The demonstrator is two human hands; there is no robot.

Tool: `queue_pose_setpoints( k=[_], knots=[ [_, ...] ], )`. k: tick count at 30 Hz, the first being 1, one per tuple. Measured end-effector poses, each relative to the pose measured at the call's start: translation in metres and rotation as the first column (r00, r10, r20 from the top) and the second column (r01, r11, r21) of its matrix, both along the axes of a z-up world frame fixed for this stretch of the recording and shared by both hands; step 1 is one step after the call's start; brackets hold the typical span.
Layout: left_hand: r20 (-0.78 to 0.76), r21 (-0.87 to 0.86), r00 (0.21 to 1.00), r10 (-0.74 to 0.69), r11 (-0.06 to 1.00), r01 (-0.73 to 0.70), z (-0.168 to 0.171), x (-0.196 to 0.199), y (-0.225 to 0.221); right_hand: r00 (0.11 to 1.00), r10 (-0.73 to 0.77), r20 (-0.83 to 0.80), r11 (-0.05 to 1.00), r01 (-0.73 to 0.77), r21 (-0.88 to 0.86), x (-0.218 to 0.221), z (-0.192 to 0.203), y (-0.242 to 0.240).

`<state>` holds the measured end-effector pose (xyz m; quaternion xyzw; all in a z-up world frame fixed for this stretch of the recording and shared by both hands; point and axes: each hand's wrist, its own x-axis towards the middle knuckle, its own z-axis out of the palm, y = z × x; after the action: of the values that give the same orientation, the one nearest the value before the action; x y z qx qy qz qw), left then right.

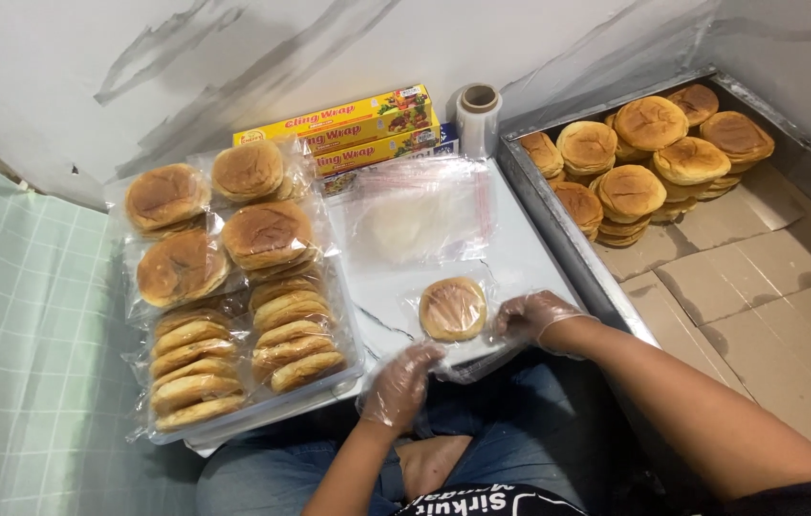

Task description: The person is individually packaging burger buns into plastic bags from a large tray.

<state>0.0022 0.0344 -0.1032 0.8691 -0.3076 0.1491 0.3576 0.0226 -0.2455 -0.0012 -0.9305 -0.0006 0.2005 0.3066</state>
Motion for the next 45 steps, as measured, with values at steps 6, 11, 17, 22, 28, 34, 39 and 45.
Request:
queue_pose_setpoints(
  k=[6,11,17,22,28,34,39,45],
  knots=[
    [0.124,0.082,0.992,-0.006,0.997,-0.005,0.006,-0.005,0.002,0.999,0.044,-0.020,0.998,-0.042,0.052,-0.004,0.005,0.000],
    [-0.028,-0.008,0.998,0.058,0.998,-0.059,0.027,-0.004,-0.004,0.995,0.093,-0.018,0.979,-0.095,-0.180,0.009,-0.021,-0.011],
    [0.050,-0.076,0.974,0.221,0.973,-0.217,0.034,-0.003,-0.010,0.991,-0.106,-0.083,0.988,0.095,-0.124,0.004,0.009,0.007],
    [-0.016,0.057,0.930,0.366,0.929,-0.365,0.005,0.012,-0.018,0.985,-0.171,-0.034,0.980,0.166,-0.110,0.013,-0.010,0.004],
    [-0.090,0.210,0.879,0.468,0.872,-0.442,0.006,0.018,-0.024,0.968,-0.247,-0.039,0.962,0.241,-0.128,0.011,-0.002,0.019],
    [-0.237,0.297,0.846,0.478,0.864,-0.406,0.013,0.022,-0.024,0.965,-0.263,-0.009,0.956,0.259,-0.137,0.012,-0.006,0.022],
    [-0.291,0.383,0.811,0.507,0.839,-0.387,0.011,0.028,-0.027,0.961,-0.275,0.017,0.955,0.275,-0.112,0.013,-0.019,0.018],
    [-0.433,0.431,0.736,0.521,0.836,-0.339,0.029,0.031,-0.029,0.971,-0.233,0.051,0.956,0.238,-0.172,0.012,-0.023,0.021]
  ],
)
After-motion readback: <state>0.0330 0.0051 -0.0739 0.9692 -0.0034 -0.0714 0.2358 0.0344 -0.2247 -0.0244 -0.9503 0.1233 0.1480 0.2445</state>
